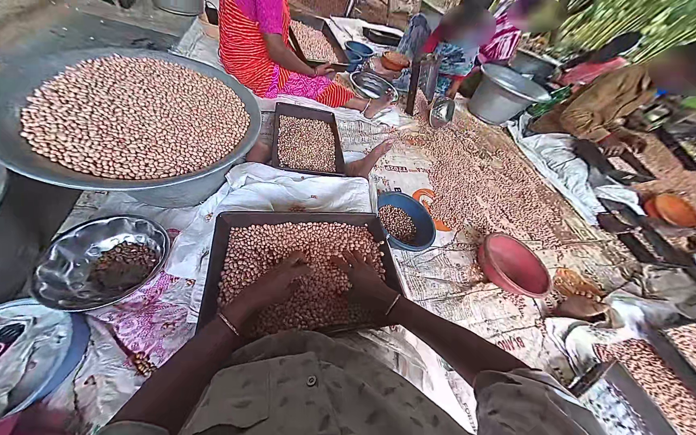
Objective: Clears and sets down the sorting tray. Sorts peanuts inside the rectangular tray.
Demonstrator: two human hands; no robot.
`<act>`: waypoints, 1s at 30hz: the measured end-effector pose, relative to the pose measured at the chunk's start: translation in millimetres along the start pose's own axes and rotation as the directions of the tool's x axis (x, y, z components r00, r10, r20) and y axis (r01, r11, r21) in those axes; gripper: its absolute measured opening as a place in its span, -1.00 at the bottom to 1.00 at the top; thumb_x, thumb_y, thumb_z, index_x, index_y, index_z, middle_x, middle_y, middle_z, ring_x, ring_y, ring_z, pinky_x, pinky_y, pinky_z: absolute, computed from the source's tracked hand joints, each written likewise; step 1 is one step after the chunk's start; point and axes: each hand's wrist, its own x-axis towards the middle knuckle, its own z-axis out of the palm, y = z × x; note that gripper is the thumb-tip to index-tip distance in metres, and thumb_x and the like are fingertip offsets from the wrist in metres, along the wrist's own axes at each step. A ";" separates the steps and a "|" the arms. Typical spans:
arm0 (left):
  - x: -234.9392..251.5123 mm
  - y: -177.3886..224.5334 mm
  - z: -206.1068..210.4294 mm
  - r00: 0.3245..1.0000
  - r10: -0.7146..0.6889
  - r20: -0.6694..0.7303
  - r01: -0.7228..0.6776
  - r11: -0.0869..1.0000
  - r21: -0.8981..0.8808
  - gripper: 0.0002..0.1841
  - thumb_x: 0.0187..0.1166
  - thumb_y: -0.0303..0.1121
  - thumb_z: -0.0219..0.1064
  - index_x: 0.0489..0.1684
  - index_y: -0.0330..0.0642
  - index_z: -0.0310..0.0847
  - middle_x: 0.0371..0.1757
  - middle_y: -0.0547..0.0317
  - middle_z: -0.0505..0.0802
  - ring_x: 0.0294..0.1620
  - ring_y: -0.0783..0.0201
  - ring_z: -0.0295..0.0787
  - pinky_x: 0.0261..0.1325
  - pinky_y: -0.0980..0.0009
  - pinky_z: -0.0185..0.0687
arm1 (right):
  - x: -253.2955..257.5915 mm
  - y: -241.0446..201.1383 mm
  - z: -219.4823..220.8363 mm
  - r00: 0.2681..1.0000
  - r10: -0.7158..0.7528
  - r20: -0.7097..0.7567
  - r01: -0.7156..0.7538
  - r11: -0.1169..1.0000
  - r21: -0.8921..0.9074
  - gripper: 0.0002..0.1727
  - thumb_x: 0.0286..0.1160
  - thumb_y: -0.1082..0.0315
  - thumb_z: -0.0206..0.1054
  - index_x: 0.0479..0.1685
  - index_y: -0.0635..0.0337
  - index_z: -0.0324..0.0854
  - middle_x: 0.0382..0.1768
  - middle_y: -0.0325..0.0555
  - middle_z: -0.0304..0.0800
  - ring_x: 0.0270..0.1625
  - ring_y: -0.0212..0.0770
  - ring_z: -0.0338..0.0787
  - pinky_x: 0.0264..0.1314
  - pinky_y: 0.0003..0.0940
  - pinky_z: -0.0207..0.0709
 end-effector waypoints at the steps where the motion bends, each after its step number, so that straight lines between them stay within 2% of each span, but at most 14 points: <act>1: 0.5 -0.6 -3.9 0.995 -0.032 -0.091 0.033 0.999 0.018 -0.60 0.63 -0.54 0.20 0.43 -0.24 0.63 0.61 -0.26 0.48 0.54 -0.11 0.54 0.53 0.06 0.53 | 15.1 -5.6 0.1 0.999 0.000 -0.043 0.000 1.000 0.017 0.05 0.27 0.10 0.58 0.88 -0.03 0.12 0.80 0.38 0.11 0.83 0.50 0.04 0.66 0.61 -0.07; 3: -3.6 -5.6 -18.3 0.932 -0.165 -0.324 0.192 0.980 0.053 -0.58 0.69 -0.46 0.18 0.50 -0.33 0.55 0.64 -0.32 0.45 0.50 -0.18 0.59 0.51 0.01 0.56 | 54.2 -32.6 7.5 0.979 -0.099 -0.176 0.104 0.994 0.021 -0.06 0.45 -0.14 0.42 0.85 -0.02 0.20 0.69 0.40 0.31 0.73 0.49 0.24 0.52 0.49 0.26; 5: -9.8 -20.4 -28.4 0.759 -0.305 -0.575 0.375 0.927 0.003 -0.53 0.73 -0.34 0.20 0.55 -0.40 0.49 0.61 -0.48 0.46 0.53 -0.41 0.52 0.53 -0.24 0.45 | 92.0 -76.8 11.1 0.955 -0.213 -0.204 0.222 0.975 0.021 -0.10 0.48 -0.29 0.31 0.81 -0.07 0.30 0.73 0.28 0.30 0.73 0.44 0.25 0.44 0.42 0.39; 8: -18.1 -26.5 -44.1 0.549 -0.541 -0.637 0.516 0.819 -0.252 -0.41 0.80 -0.14 0.17 0.65 -0.43 0.36 0.68 -0.59 0.33 0.71 -0.46 0.23 0.71 -0.28 0.13 | 106.1 -136.3 6.4 0.924 -0.382 0.003 0.381 0.921 0.087 -0.01 0.41 -0.24 0.45 0.81 0.08 0.26 0.88 0.20 -0.01 0.88 0.41 -0.09 0.62 0.66 -0.12; 10: -24.7 -21.8 -49.4 0.630 -0.606 -0.485 0.568 0.786 -0.245 -0.35 0.78 -0.01 0.17 0.72 -0.28 0.33 0.77 -0.49 0.22 0.81 -0.44 0.03 0.75 -0.41 -0.14 | 78.5 -143.4 7.7 0.870 -0.484 0.097 0.471 0.873 0.127 -0.03 0.36 -0.11 0.55 0.81 0.04 0.28 0.88 0.27 -0.07 0.88 0.49 -0.16 0.61 0.77 -0.37; 13: -19.9 -11.3 -39.4 0.857 -0.486 -0.171 0.488 0.872 -0.029 -0.36 0.65 -0.02 0.33 0.74 0.05 0.41 0.85 -0.31 0.15 0.85 -0.42 -0.11 0.66 -0.60 -0.33 | 16.0 -97.2 7.6 0.911 -0.379 0.165 0.374 0.926 0.058 -0.28 0.55 -0.02 0.42 0.75 -0.26 0.37 0.88 0.17 0.03 0.82 0.50 0.07 0.57 0.76 -0.11; 15: -10.8 -1.5 -22.9 0.945 -0.325 0.029 0.322 0.943 0.087 -0.44 0.65 -0.11 0.38 0.67 0.09 0.50 0.82 -0.30 0.25 0.85 -0.39 -0.06 0.71 -0.51 -0.22 | -13.3 -49.1 4.5 0.965 -0.187 0.182 0.187 0.982 0.014 -0.25 0.44 0.01 0.50 0.71 -0.23 0.41 0.85 0.19 0.09 0.80 0.51 0.10 0.59 0.77 -0.22; 17: -1.9 -2.1 -6.3 0.996 -0.083 0.044 0.080 0.996 0.049 -0.60 0.64 -0.40 0.31 0.45 -0.11 0.69 0.64 -0.32 0.51 0.73 -0.30 0.29 0.70 -0.24 0.17 | -24.9 -8.7 1.8 0.994 -0.060 0.093 0.065 0.997 -0.047 -0.14 0.26 0.14 0.60 0.72 -0.06 0.40 0.80 0.34 0.12 0.78 0.54 0.12 0.64 0.72 -0.29; 20: 3.5 -4.1 0.0 0.993 0.040 -0.109 -0.044 0.999 -0.033 -0.57 0.59 -0.65 0.12 0.40 -0.28 0.66 0.52 -0.29 0.55 0.50 -0.13 0.56 0.57 0.05 0.50 | -0.5 0.0 1.8 0.997 0.083 -0.005 -0.083 0.995 -0.052 0.01 0.31 0.17 0.57 0.87 -0.02 0.14 0.84 0.40 -0.04 0.83 0.51 0.02 0.74 0.56 -0.20; 23: -2.6 -12.1 -15.3 0.891 -0.159 -0.426 0.202 0.978 0.057 -0.55 0.65 -0.55 0.16 0.52 -0.31 0.56 0.66 -0.36 0.45 0.53 -0.25 0.57 0.54 -0.03 0.53 | 57.6 -41.5 8.0 0.989 0.029 -0.144 -0.021 0.998 0.055 -0.01 0.33 0.15 0.53 0.88 -0.07 0.14 0.77 0.46 0.08 0.79 0.54 0.07 0.66 0.55 -0.03; 25: -8.2 -21.8 -28.9 0.732 -0.350 -0.584 0.407 0.912 -0.036 -0.50 0.69 -0.42 0.22 0.62 -0.33 0.45 0.68 -0.47 0.38 0.60 -0.44 0.43 0.56 -0.27 0.40 | 92.8 -77.6 14.6 0.967 -0.102 -0.235 0.118 0.991 0.058 -0.09 0.46 -0.22 0.38 0.84 -0.11 0.25 0.70 0.44 0.25 0.72 0.54 0.21 0.54 0.52 0.22; 27: -12.9 -24.4 -39.0 0.577 -0.520 -0.630 0.517 0.830 -0.212 -0.41 0.75 -0.21 0.22 0.71 -0.34 0.34 0.70 -0.56 0.32 0.68 -0.53 0.25 0.61 -0.43 0.15 | 101.6 -117.6 8.1 0.971 -0.209 -0.113 0.222 0.968 0.117 -0.03 0.47 -0.32 0.35 0.86 -0.05 0.21 0.83 0.34 0.06 0.84 0.49 -0.01 0.65 0.64 -0.10; 28: -15.3 -22.1 -42.6 0.558 -0.576 -0.598 0.542 0.798 -0.263 -0.36 0.77 -0.11 0.20 0.75 -0.30 0.29 0.73 -0.55 0.28 0.74 -0.51 0.15 0.67 -0.44 0.02 | 94.9 -131.3 7.2 0.957 -0.286 -0.044 0.289 0.946 0.147 -0.02 0.44 -0.25 0.42 0.85 0.01 0.22 0.87 0.29 -0.05 0.88 0.44 -0.12 0.68 0.65 -0.25; 30: -18.3 -14.3 -45.7 0.651 -0.601 -0.463 0.570 0.790 -0.226 -0.34 0.76 0.02 0.20 0.77 -0.14 0.33 0.78 -0.45 0.24 0.81 -0.45 0.01 0.69 -0.54 -0.25 | 64.8 -138.7 10.5 0.907 -0.417 0.054 0.405 0.901 0.155 -0.08 0.40 -0.12 0.51 0.80 -0.02 0.31 0.90 0.24 -0.11 0.91 0.42 -0.25 0.66 0.71 -0.38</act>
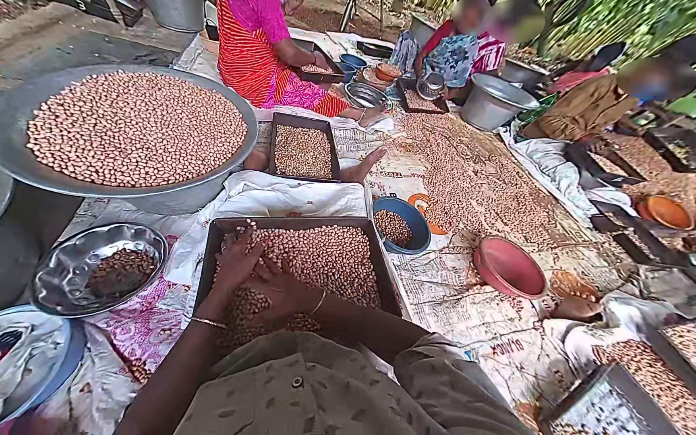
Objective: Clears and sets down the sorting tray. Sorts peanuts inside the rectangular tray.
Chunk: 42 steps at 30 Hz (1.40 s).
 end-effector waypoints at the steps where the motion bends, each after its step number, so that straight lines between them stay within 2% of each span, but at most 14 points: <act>1: -2.5 1.2 0.5 0.991 0.051 0.122 -0.058 0.997 0.053 -0.38 0.74 0.03 0.22 0.72 -0.05 0.42 0.79 -0.37 0.27 0.83 -0.40 0.00 0.69 -0.56 -0.34 | -19.8 -3.3 3.5 0.999 0.000 0.042 0.001 1.000 -0.020 -0.17 0.48 -0.07 0.48 0.79 -0.13 0.34 0.91 0.20 -0.14 0.91 0.42 -0.28 0.65 0.73 -0.41; 4: -10.6 9.1 16.4 0.835 0.255 0.488 -0.341 0.936 0.093 -0.51 0.69 -0.14 0.33 0.61 0.09 0.57 0.75 -0.21 0.40 0.83 -0.27 0.08 0.74 -0.45 -0.25 | -89.4 16.4 1.3 0.979 0.200 0.028 -0.198 0.977 -0.074 -0.34 0.53 0.01 0.43 0.67 -0.18 0.48 0.88 0.22 0.00 0.88 0.50 -0.15 0.61 0.78 -0.37; 6: -12.6 5.0 35.7 0.710 0.446 0.546 -0.511 0.859 -0.037 -0.62 0.63 -0.41 0.29 0.41 -0.02 0.73 0.61 -0.15 0.58 0.68 -0.17 0.39 0.66 -0.26 0.23 | -126.8 47.0 -7.7 0.930 0.366 -0.034 -0.367 0.927 -0.070 -0.22 0.34 0.15 0.57 0.68 -0.14 0.46 0.85 0.27 0.03 0.88 0.48 -0.16 0.67 0.72 -0.40; 8: -11.6 2.6 44.6 0.659 0.566 0.496 -0.571 0.805 -0.161 -0.60 0.55 -0.58 0.22 0.30 -0.09 0.78 0.60 -0.15 0.56 0.61 -0.11 0.47 0.59 -0.13 0.40 | -148.2 84.8 -10.6 0.851 0.464 -0.247 -0.469 0.882 0.044 -0.20 0.31 0.08 0.58 0.65 0.01 0.50 0.82 0.29 0.11 0.88 0.36 0.00 0.78 0.48 -0.17; 10: -8.9 0.1 44.1 0.723 0.590 0.360 -0.585 0.800 -0.133 -0.60 0.55 -0.61 0.24 0.32 -0.17 0.75 0.67 -0.24 0.44 0.57 -0.17 0.51 0.50 -0.11 0.54 | -141.6 118.2 -12.6 0.698 0.573 -0.429 -0.516 0.818 0.253 -0.14 0.38 -0.06 0.55 0.68 0.15 0.40 0.76 0.26 0.23 0.78 0.21 0.29 0.70 0.16 0.30; 14: 1.9 -10.2 32.3 0.894 0.448 -0.004 -0.446 0.891 0.084 -0.52 0.62 -0.42 0.29 0.51 -0.41 0.53 0.67 -0.52 0.37 0.63 -0.49 0.35 0.59 -0.36 0.30 | -60.7 138.5 -8.7 0.517 0.637 -0.571 -0.503 0.766 0.400 -0.12 0.39 -0.17 0.50 0.63 0.22 0.45 0.62 0.43 0.39 0.66 0.43 0.38 0.60 0.38 0.27; 17: 6.3 -14.5 11.8 0.964 0.193 -0.182 -0.195 0.981 0.007 -0.41 0.72 -0.23 0.21 0.63 -0.46 0.37 0.67 -0.64 0.34 0.73 -0.55 0.15 0.72 -0.35 0.06 | 2.1 105.4 -13.1 0.698 0.467 -0.543 -0.384 0.884 0.267 -0.18 0.44 -0.26 0.41 0.60 0.10 0.56 0.58 0.34 0.48 0.64 0.39 0.40 0.60 0.46 0.18; 21: 9.9 -17.6 2.5 0.991 0.063 -0.115 -0.077 0.990 -0.120 -0.35 0.77 -0.04 0.15 0.70 -0.32 0.35 0.70 -0.46 0.38 0.77 -0.35 0.17 0.76 -0.27 -0.01 | 11.8 41.9 -6.1 0.970 0.062 -0.234 -0.023 0.986 0.165 -0.08 0.38 -0.11 0.53 0.82 -0.11 0.30 0.85 0.21 0.10 0.88 0.36 -0.01 0.73 0.58 -0.26; 25: -2.1 -1.9 10.2 0.917 0.225 0.329 -0.276 0.954 0.118 -0.45 0.59 -0.14 0.43 0.57 -0.08 0.60 0.74 -0.40 0.36 0.79 -0.50 0.05 0.61 -0.66 -0.36 | -73.3 43.9 4.6 0.997 -0.039 -0.065 0.038 0.999 -0.005 -0.15 0.37 0.09 0.57 0.78 -0.26 0.35 0.86 0.16 0.08 0.87 0.40 0.00 0.62 0.68 -0.06; 27: -6.2 6.9 24.4 0.792 0.357 0.495 -0.456 0.886 0.091 -0.53 0.55 -0.27 0.46 0.48 -0.02 0.70 0.67 -0.30 0.49 0.75 -0.41 0.20 0.64 -0.56 -0.14 | -113.1 72.5 -1.1 0.988 0.143 -0.056 -0.146 0.989 -0.038 -0.15 0.36 0.07 0.57 0.77 -0.24 0.35 0.86 0.22 0.04 0.83 0.44 0.06 0.61 0.68 -0.11; 30: -2.1 5.7 39.1 0.652 0.606 0.456 -0.617 0.773 -0.146 -0.58 0.44 -0.59 0.30 0.28 -0.14 0.79 0.49 -0.22 0.66 0.57 -0.19 0.53 0.59 -0.17 0.40 | -123.8 107.3 -15.8 0.893 0.430 -0.132 -0.437 0.899 -0.032 -0.06 0.41 0.12 0.51 0.87 -0.13 0.14 0.87 0.33 -0.09 0.87 0.46 -0.05 0.73 0.58 -0.25; 35: 4.2 -4.6 28.7 0.855 0.519 0.014 -0.519 0.855 -0.022 -0.58 0.55 -0.52 0.28 0.41 -0.37 0.64 0.60 -0.38 0.52 0.56 -0.26 0.53 0.56 -0.11 0.48 | -16.0 113.2 -8.3 0.799 0.349 -0.490 -0.364 0.929 0.068 -0.24 0.66 -0.22 0.16 0.77 -0.02 0.35 0.73 0.21 0.34 0.73 0.33 0.31 0.63 0.44 0.11; 38: 9.7 -11.8 13.5 0.944 0.238 -0.230 -0.234 0.971 0.046 -0.48 0.71 -0.29 0.20 0.59 -0.43 0.45 0.60 -0.58 0.44 0.64 -0.51 0.33 0.64 -0.34 0.22 | 37.9 65.7 -16.6 0.919 0.206 -0.337 -0.186 0.978 0.093 -0.14 0.57 -0.30 0.25 0.83 -0.08 0.27 0.78 0.14 0.26 0.80 0.32 0.17 0.67 0.55 -0.09; 42: 3.2 -8.6 0.9 0.994 0.101 0.038 -0.102 0.994 0.039 -0.39 0.74 0.01 0.19 0.61 -0.25 0.50 0.67 -0.42 0.44 0.75 -0.41 0.19 0.66 -0.54 -0.17 | -5.3 27.7 -4.6 0.994 -0.091 -0.059 0.097 0.990 0.107 0.02 0.34 -0.08 0.58 0.85 0.01 0.21 0.90 0.24 -0.11 0.91 0.42 -0.22 0.68 0.70 -0.37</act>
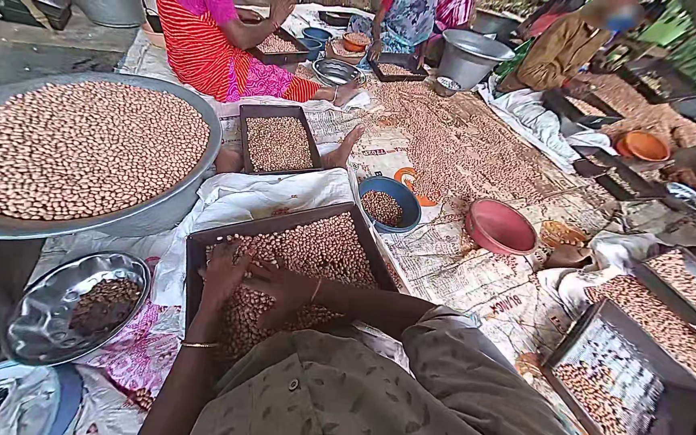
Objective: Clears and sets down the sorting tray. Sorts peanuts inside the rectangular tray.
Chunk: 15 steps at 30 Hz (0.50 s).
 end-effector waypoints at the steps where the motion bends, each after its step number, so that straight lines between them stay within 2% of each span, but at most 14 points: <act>1: -2.3 3.6 2.7 0.988 0.071 0.137 -0.075 0.997 0.027 -0.43 0.70 0.01 0.25 0.55 -0.19 0.58 0.66 -0.32 0.48 0.76 -0.35 0.20 0.68 -0.52 -0.18 | -26.9 -2.8 0.7 0.999 0.006 0.035 -0.004 0.999 -0.047 -0.04 0.37 -0.02 0.57 0.85 -0.11 0.22 0.89 0.22 -0.07 0.90 0.43 -0.19 0.64 0.74 -0.35; 2: -4.1 7.3 8.1 0.950 0.148 0.276 -0.170 0.984 0.057 -0.46 0.65 0.00 0.32 0.52 -0.10 0.64 0.65 -0.22 0.52 0.76 -0.28 0.23 0.70 -0.47 -0.10 | -54.8 -2.2 -1.3 0.995 0.073 0.063 -0.067 0.994 -0.089 -0.13 0.45 -0.02 0.51 0.83 -0.22 0.25 0.89 0.16 -0.04 0.90 0.41 -0.15 0.65 0.74 -0.35; 3: -5.3 13.6 14.1 0.889 0.214 0.406 -0.261 0.963 0.065 -0.49 0.62 -0.03 0.37 0.50 -0.02 0.67 0.66 -0.14 0.54 0.77 -0.23 0.24 0.70 -0.47 -0.11 | -80.6 4.7 -4.9 0.986 0.157 0.059 -0.148 0.981 -0.126 -0.21 0.51 -0.05 0.45 0.80 -0.27 0.30 0.88 0.15 0.02 0.89 0.41 -0.10 0.65 0.73 -0.31; 4: -7.1 19.6 21.5 0.819 0.295 0.493 -0.361 0.932 0.041 -0.55 0.62 -0.10 0.40 0.44 0.00 0.72 0.62 -0.13 0.59 0.74 -0.22 0.30 0.67 -0.47 -0.06 | -103.0 15.3 -9.2 0.967 0.252 0.042 -0.244 0.959 -0.144 -0.24 0.50 -0.03 0.45 0.77 -0.24 0.36 0.87 0.18 0.03 0.88 0.44 -0.09 0.63 0.74 -0.35; 5: -8.8 24.0 28.9 0.754 0.379 0.537 -0.441 0.897 -0.013 -0.62 0.62 -0.22 0.39 0.38 -0.02 0.76 0.58 -0.15 0.63 0.70 -0.21 0.38 0.66 -0.42 0.04 | -121.4 28.6 -13.0 0.934 0.356 0.020 -0.347 0.922 -0.170 -0.20 0.45 -0.01 0.48 0.77 -0.20 0.35 0.89 0.20 -0.04 0.88 0.46 -0.12 0.65 0.72 -0.40; 7: -9.0 24.8 37.4 0.685 0.532 0.498 -0.520 0.836 -0.178 -0.67 0.57 -0.48 0.33 0.27 -0.14 0.80 0.50 -0.20 0.67 0.60 -0.12 0.51 0.65 -0.12 0.33 | -138.2 57.2 -15.9 0.864 0.491 -0.113 -0.504 0.847 -0.171 -0.12 0.36 0.06 0.51 0.78 -0.05 0.31 0.87 0.31 -0.08 0.88 0.47 -0.13 0.76 0.58 -0.39; 8: -7.6 23.1 37.8 0.698 0.564 0.441 -0.518 0.823 -0.234 -0.64 0.55 -0.54 0.28 0.27 -0.18 0.79 0.53 -0.20 0.61 0.59 -0.07 0.50 0.65 0.00 0.38 | -133.3 67.6 -16.8 0.825 0.528 -0.201 -0.558 0.818 -0.139 -0.09 0.39 0.08 0.49 0.82 0.00 0.24 0.86 0.32 -0.05 0.88 0.45 -0.11 0.79 0.50 -0.29; 9: -6.9 22.4 36.2 0.741 0.560 0.371 -0.503 0.829 -0.246 -0.62 0.55 -0.56 0.26 0.30 -0.21 0.76 0.61 -0.22 0.53 0.62 -0.06 0.47 0.65 0.06 0.40 | -120.9 73.4 -17.5 0.787 0.549 -0.283 -0.590 0.803 -0.083 -0.12 0.46 0.12 0.42 0.85 0.05 0.18 0.83 0.36 0.02 0.88 0.44 -0.08 0.79 0.48 -0.22; 10: -6.3 21.0 34.5 0.798 0.535 0.277 -0.493 0.844 -0.211 -0.62 0.56 -0.54 0.27 0.34 -0.24 0.73 0.65 -0.23 0.49 0.63 -0.06 0.48 0.64 0.10 0.43 | -103.2 77.7 -16.2 0.755 0.547 -0.361 -0.596 0.802 -0.031 -0.17 0.56 0.04 0.33 0.84 0.09 0.19 0.80 0.36 0.10 0.86 0.43 -0.02 0.77 0.48 -0.15; 12: -2.2 13.5 29.1 0.897 0.440 0.047 -0.437 0.897 -0.074 -0.58 0.57 -0.50 0.28 0.41 -0.31 0.67 0.63 -0.30 0.51 0.59 -0.18 0.52 0.61 0.00 0.46 | -54.3 80.5 -13.7 0.731 0.494 -0.472 -0.541 0.840 0.042 -0.18 0.58 -0.08 0.26 0.81 0.12 0.26 0.77 0.32 0.20 0.82 0.43 0.10 0.69 0.55 -0.05; 13: 1.0 8.1 25.1 0.929 0.367 -0.057 -0.368 0.930 -0.013 -0.56 0.60 -0.45 0.26 0.47 -0.35 0.61 0.62 -0.38 0.51 0.59 -0.29 0.50 0.60 -0.11 0.43 | -27.2 75.7 -14.7 0.741 0.466 -0.484 -0.509 0.859 0.050 -0.19 0.59 -0.13 0.25 0.79 0.08 0.30 0.77 0.25 0.23 0.80 0.40 0.16 0.67 0.53 0.01; 15: 5.0 -1.3 17.6 0.968 0.150 -0.202 -0.150 0.989 0.013 -0.47 0.71 -0.27 0.23 0.61 -0.39 0.45 0.65 -0.53 0.42 0.67 -0.47 0.31 0.65 -0.32 0.23 | 17.1 53.6 -16.8 0.807 0.419 -0.417 -0.443 0.896 0.044 -0.15 0.56 -0.27 0.24 0.82 -0.08 0.27 0.77 0.16 0.25 0.76 0.37 0.20 0.63 0.51 0.06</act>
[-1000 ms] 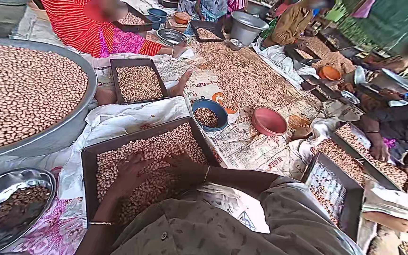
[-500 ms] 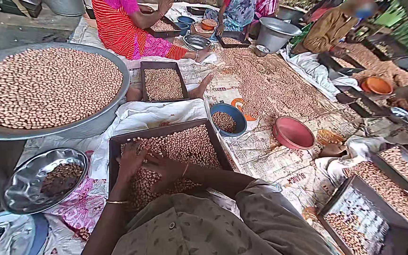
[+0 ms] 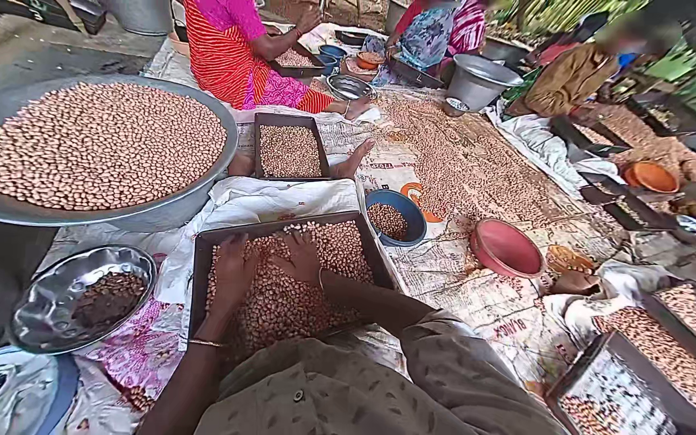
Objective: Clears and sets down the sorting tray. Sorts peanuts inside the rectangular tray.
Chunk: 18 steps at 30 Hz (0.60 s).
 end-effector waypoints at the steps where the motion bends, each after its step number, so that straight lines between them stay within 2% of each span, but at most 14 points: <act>1: 1.7 -3.9 -4.0 0.993 -0.114 -0.033 0.113 0.993 -0.009 -0.41 0.74 -0.16 0.19 0.67 -0.36 0.39 0.67 -0.57 0.38 0.70 -0.51 0.24 0.65 -0.41 0.14 | 4.7 -20.4 2.8 0.995 -0.047 0.086 0.045 0.999 0.027 -0.09 0.52 -0.30 0.28 0.87 -0.13 0.19 0.82 0.15 0.17 0.81 0.35 0.13 0.68 0.54 -0.06; 3: 1.5 -2.2 -12.8 0.968 -0.249 0.032 0.251 0.967 -0.053 -0.34 0.77 0.00 0.14 0.74 -0.27 0.32 0.72 -0.48 0.34 0.77 -0.44 0.15 0.69 -0.46 -0.06 | -9.8 -46.6 6.0 0.944 -0.194 0.265 0.176 0.980 0.092 0.02 0.46 -0.27 0.39 0.89 0.00 0.11 0.90 0.18 -0.07 0.90 0.36 -0.13 0.75 0.59 -0.36; 4: 0.0 0.9 -16.3 0.965 -0.239 0.111 0.245 0.969 -0.044 -0.35 0.77 0.02 0.14 0.73 -0.23 0.35 0.73 -0.42 0.37 0.79 -0.40 0.14 0.70 -0.50 -0.14 | -26.0 -49.9 6.2 0.903 -0.279 0.328 0.246 0.959 0.138 0.03 0.40 -0.21 0.47 0.86 0.06 0.17 0.91 0.21 -0.13 0.91 0.38 -0.18 0.74 0.61 -0.40; 5: -1.7 5.5 -18.2 0.960 -0.181 0.212 0.192 0.981 -0.034 -0.40 0.76 -0.02 0.18 0.67 -0.21 0.45 0.70 -0.37 0.43 0.78 -0.37 0.18 0.68 -0.54 -0.20 | -45.2 -47.3 2.6 0.858 -0.351 0.375 0.310 0.936 0.167 0.00 0.38 -0.12 0.53 0.84 0.05 0.22 0.90 0.25 -0.13 0.89 0.44 -0.17 0.70 0.65 -0.33; 6: -2.9 8.6 -17.0 0.944 -0.084 0.320 0.099 0.995 -0.032 -0.47 0.72 -0.07 0.24 0.56 -0.19 0.58 0.63 -0.29 0.53 0.74 -0.32 0.25 0.66 -0.54 -0.19 | -64.9 -40.6 -5.0 0.820 -0.379 0.428 0.345 0.925 0.158 -0.04 0.41 -0.05 0.52 0.86 -0.05 0.20 0.90 0.27 -0.15 0.89 0.48 -0.19 0.68 0.68 -0.30; 7: -4.7 11.4 -12.9 0.895 0.016 0.445 -0.005 1.000 -0.027 -0.51 0.67 -0.08 0.28 0.48 -0.11 0.67 0.59 -0.16 0.60 0.74 -0.24 0.29 0.67 -0.54 -0.19 | -84.3 -30.4 -14.0 0.806 -0.351 0.477 0.348 0.932 0.097 -0.12 0.50 0.00 0.48 0.86 -0.17 0.21 0.90 0.24 -0.12 0.87 0.49 -0.13 0.66 0.69 -0.21; 9: -9.3 21.9 1.0 0.738 0.204 0.644 -0.192 0.977 -0.090 -0.55 0.64 -0.10 0.35 0.47 0.01 0.70 0.56 -0.03 0.66 0.73 -0.15 0.31 0.68 -0.51 -0.20 | -113.4 3.4 -32.7 0.843 -0.203 0.499 0.257 0.965 -0.042 -0.24 0.52 -0.01 0.45 0.78 -0.31 0.33 0.88 0.14 0.02 0.83 0.43 0.06 0.60 0.63 -0.01; 11: -12.6 27.3 14.4 0.627 0.377 0.681 -0.313 0.923 -0.223 -0.59 0.64 -0.29 0.32 0.46 0.00 0.71 0.53 -0.04 0.68 0.66 -0.09 0.45 0.66 -0.35 0.10 | -126.4 40.3 -50.1 0.896 -0.047 0.442 0.139 0.974 -0.179 -0.23 0.43 -0.02 0.48 0.72 -0.17 0.41 0.84 0.26 0.08 0.84 0.48 -0.01 0.64 0.66 -0.12; 12: -12.8 28.6 16.3 0.612 0.423 0.668 -0.326 0.905 -0.275 -0.62 0.65 -0.37 0.29 0.42 -0.06 0.72 0.57 -0.08 0.63 0.66 -0.07 0.44 0.68 -0.19 0.21 | -125.5 55.8 -55.3 0.916 0.009 0.400 0.089 0.970 -0.226 -0.18 0.40 0.01 0.46 0.75 -0.08 0.36 0.82 0.35 0.06 0.87 0.49 -0.10 0.71 0.64 -0.36; 13: -12.6 28.5 15.6 0.635 0.441 0.634 -0.313 0.897 -0.311 -0.64 0.65 -0.42 0.26 0.38 -0.13 0.73 0.64 -0.14 0.55 0.71 -0.06 0.38 0.74 -0.05 0.22 | -119.7 67.0 -56.7 0.936 0.055 0.348 0.039 0.965 -0.258 -0.14 0.45 -0.01 0.41 0.82 -0.04 0.26 0.82 0.40 0.03 0.88 0.47 -0.14 0.76 0.56 -0.48; 14: -11.7 27.1 14.4 0.686 0.442 0.578 -0.300 0.895 -0.329 -0.63 0.65 -0.47 0.22 0.38 -0.19 0.73 0.71 -0.20 0.46 0.74 -0.06 0.34 0.76 0.05 0.24 | -109.2 72.6 -54.7 0.955 0.085 0.283 -0.006 0.963 -0.269 -0.14 0.54 -0.04 0.33 0.87 -0.02 0.17 0.82 0.40 0.05 0.88 0.45 -0.12 0.79 0.51 -0.46; 16: -10.3 23.5 11.7 0.831 0.395 0.392 -0.307 0.913 -0.270 -0.64 0.65 -0.53 0.18 0.34 -0.26 0.73 0.71 -0.26 0.43 0.64 -0.08 0.48 0.64 0.11 0.44 | -78.8 67.8 -38.9 0.990 0.076 0.121 -0.049 0.977 -0.210 -0.19 0.64 -0.08 0.24 0.86 0.02 0.17 0.74 0.38 0.24 0.84 0.45 0.04 0.78 0.49 -0.23; 17: -9.2 20.0 9.7 0.894 0.341 0.290 -0.295 0.936 -0.193 -0.63 0.64 -0.52 0.18 0.36 -0.29 0.71 0.69 -0.30 0.45 0.62 -0.14 0.51 0.62 0.06 0.47 | -59.4 60.2 -26.6 0.998 0.029 0.048 -0.021 0.986 -0.165 -0.21 0.64 -0.09 0.23 0.83 0.05 0.24 0.69 0.36 0.33 0.79 0.45 0.15 0.72 0.50 -0.04; 18: -7.6 16.4 6.2 0.944 0.256 0.210 -0.239 0.965 -0.105 -0.61 0.65 -0.50 0.20 0.43 -0.32 0.65 0.69 -0.36 0.44 0.64 -0.24 0.46 0.64 -0.05 0.41 | -38.0 50.1 -13.2 1.000 -0.024 -0.006 0.023 0.991 -0.134 -0.23 0.62 -0.14 0.22 0.78 0.03 0.33 0.65 0.31 0.40 0.75 0.42 0.25 0.63 0.48 0.15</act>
